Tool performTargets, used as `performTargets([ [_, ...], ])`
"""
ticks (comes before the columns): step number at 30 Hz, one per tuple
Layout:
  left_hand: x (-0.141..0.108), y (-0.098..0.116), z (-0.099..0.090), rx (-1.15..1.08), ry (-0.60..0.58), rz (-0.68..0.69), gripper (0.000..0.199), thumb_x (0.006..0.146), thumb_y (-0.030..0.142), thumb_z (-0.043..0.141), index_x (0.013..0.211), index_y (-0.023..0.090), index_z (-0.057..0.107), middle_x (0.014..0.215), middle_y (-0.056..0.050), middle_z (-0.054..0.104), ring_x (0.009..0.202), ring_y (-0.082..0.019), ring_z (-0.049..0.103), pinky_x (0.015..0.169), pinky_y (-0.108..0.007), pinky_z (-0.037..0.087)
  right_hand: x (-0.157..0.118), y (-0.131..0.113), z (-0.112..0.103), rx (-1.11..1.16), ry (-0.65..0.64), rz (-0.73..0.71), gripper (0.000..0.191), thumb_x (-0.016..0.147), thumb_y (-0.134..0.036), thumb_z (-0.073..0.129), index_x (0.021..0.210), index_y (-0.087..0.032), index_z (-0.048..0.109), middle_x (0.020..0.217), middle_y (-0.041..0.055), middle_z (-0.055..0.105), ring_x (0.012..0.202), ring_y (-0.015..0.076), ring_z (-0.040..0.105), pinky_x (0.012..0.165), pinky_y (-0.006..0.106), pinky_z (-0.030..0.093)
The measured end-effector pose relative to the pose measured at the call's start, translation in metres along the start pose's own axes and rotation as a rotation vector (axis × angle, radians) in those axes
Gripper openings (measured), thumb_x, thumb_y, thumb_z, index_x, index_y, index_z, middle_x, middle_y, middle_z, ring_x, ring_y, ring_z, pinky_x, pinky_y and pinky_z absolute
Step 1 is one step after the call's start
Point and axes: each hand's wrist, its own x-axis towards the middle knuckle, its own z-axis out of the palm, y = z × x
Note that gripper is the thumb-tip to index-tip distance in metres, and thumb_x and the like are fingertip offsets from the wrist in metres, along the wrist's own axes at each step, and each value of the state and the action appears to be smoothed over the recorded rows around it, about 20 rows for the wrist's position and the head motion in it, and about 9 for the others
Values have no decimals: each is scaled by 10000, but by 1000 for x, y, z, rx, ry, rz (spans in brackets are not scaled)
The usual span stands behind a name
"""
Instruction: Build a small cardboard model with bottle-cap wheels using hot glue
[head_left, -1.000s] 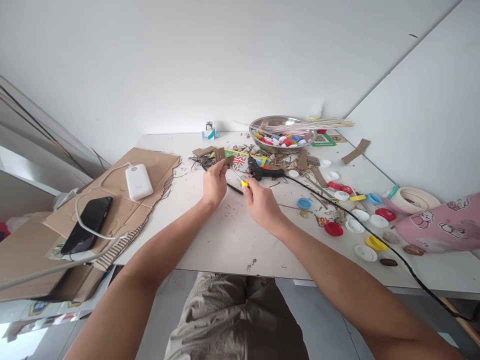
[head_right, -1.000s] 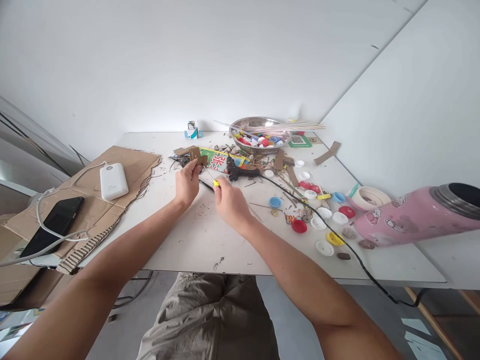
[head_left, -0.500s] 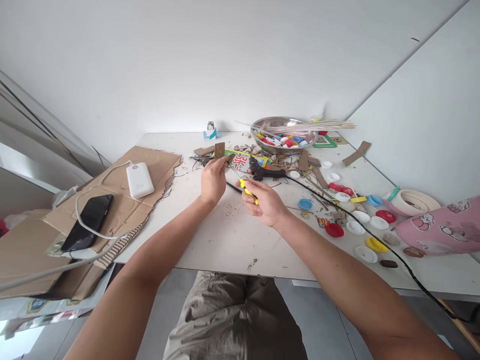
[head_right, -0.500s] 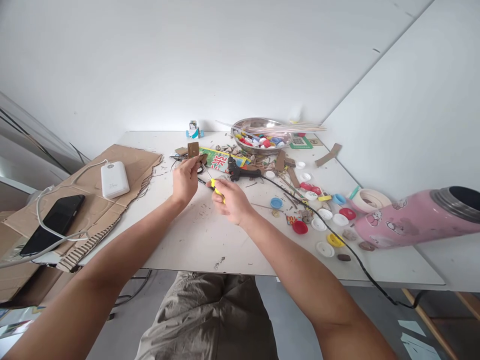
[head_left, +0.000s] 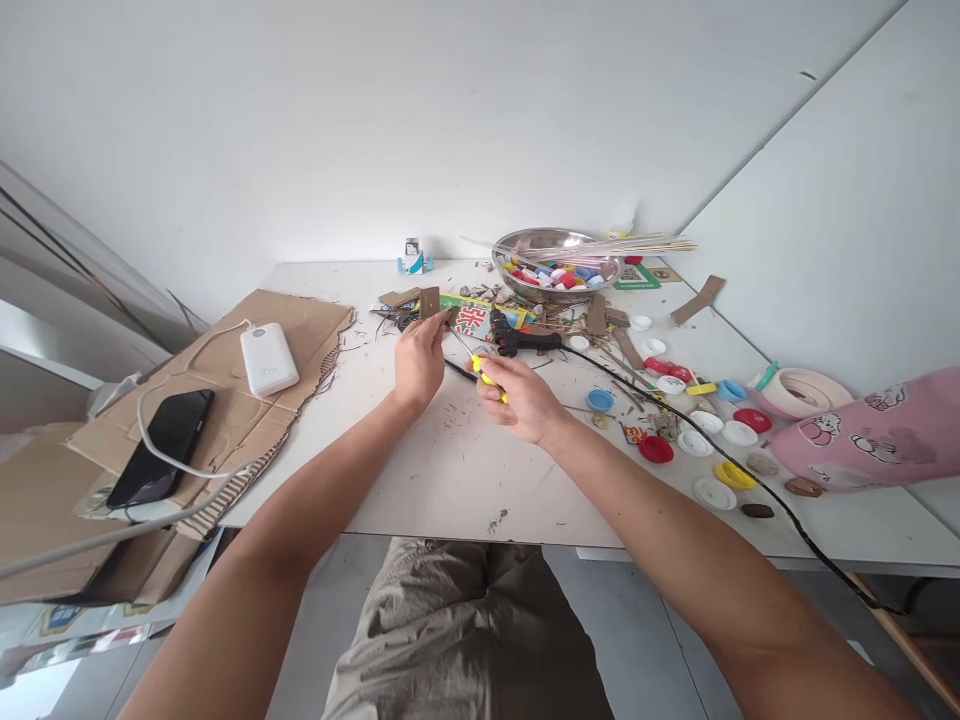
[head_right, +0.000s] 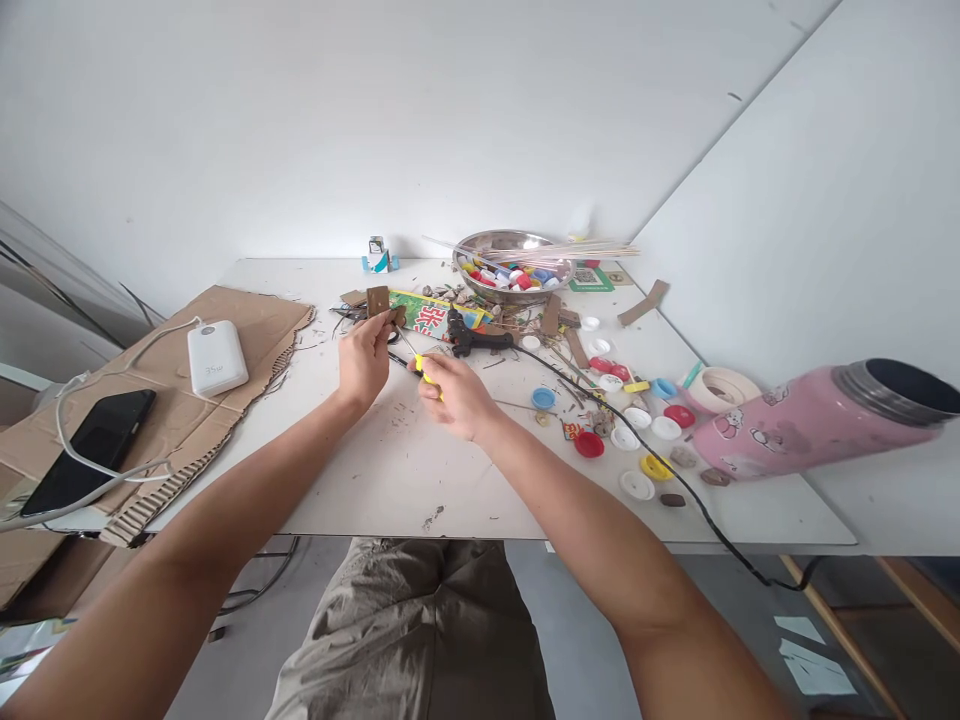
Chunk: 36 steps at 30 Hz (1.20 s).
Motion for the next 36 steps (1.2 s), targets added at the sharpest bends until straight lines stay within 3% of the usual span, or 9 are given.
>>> performTargets([
  [2, 0, 0, 1, 1, -11, -4, 324, 1069, 195, 495, 1109, 206, 815, 938, -84, 842, 911, -242, 787, 841, -323, 626, 0, -1, 1, 6, -29, 38, 287, 1017, -553, 536, 973, -272, 575, 666, -93, 368, 464, 111, 226, 485, 242, 295],
  [10, -3, 5, 2, -14, -55, -48, 312, 1084, 233, 497, 1084, 217, 809, 927, -77, 831, 901, -241, 771, 820, -316, 608, -7, 1, 10, -864, 346, -146, 151, 992, -292, 531, 1070, -234, 647, 837, 78, 658, 705, 242, 570, 655, 323, 363],
  [12, -3, 5, 1, -8, -54, -56, 308, 1079, 233, 500, 1087, 217, 808, 910, -74, 828, 887, -241, 768, 805, -313, 603, -8, -2, 10, -778, 311, -105, 148, 1015, -295, 509, 1052, -242, 643, 798, 50, 635, 659, 223, 555, 649, 315, 385],
  [17, -2, 5, 0, -14, -37, -67, 295, 1057, 198, 512, 1073, 219, 806, 940, -78, 842, 929, -244, 782, 846, -317, 612, -3, -5, 5, -38, -3, 60, 257, 1056, -458, 444, 1011, -262, 603, 672, -86, 370, 462, 119, 240, 513, 263, 323],
  [19, -2, 6, 0, -16, -41, -78, 288, 1050, 185, 521, 1061, 222, 806, 942, -74, 844, 928, -244, 783, 848, -317, 614, -1, 0, 3, -92, 1, 0, 299, 1058, -508, 448, 1016, -263, 614, 668, -84, 376, 464, 123, 257, 511, 265, 328],
  [24, -1, 9, 0, -24, -51, -80, 290, 1048, 176, 533, 1101, 212, 816, 965, -81, 847, 926, -246, 782, 852, -322, 613, -4, 11, 2, -686, 290, -207, 221, 1019, -389, 541, 1116, -237, 671, 810, 76, 672, 672, 232, 567, 605, 307, 344],
  [27, -1, 9, 0, -22, -52, -62, 306, 1054, 183, 528, 1125, 221, 823, 960, -77, 843, 934, -247, 772, 862, -326, 611, -6, 10, 5, -879, 350, -231, 221, 1009, -329, 510, 1121, -228, 672, 848, 103, 709, 690, 241, 583, 618, 317, 337],
  [33, 2, 7, -4, -20, -38, -54, 304, 1026, 153, 542, 1146, 204, 817, 954, -82, 846, 937, -248, 780, 868, -327, 621, -4, -6, 9, -51, 9, 22, 250, 1035, -473, 466, 1016, -263, 600, 656, -92, 359, 460, 122, 228, 503, 260, 302],
  [36, 3, 11, -6, -50, -54, -100, 268, 1017, 157, 554, 1062, 202, 814, 942, -79, 849, 921, -242, 789, 859, -315, 623, -3, -6, 8, -91, 30, 39, 243, 1042, -462, 451, 1016, -264, 590, 663, -87, 380, 449, 122, 232, 506, 264, 301],
])
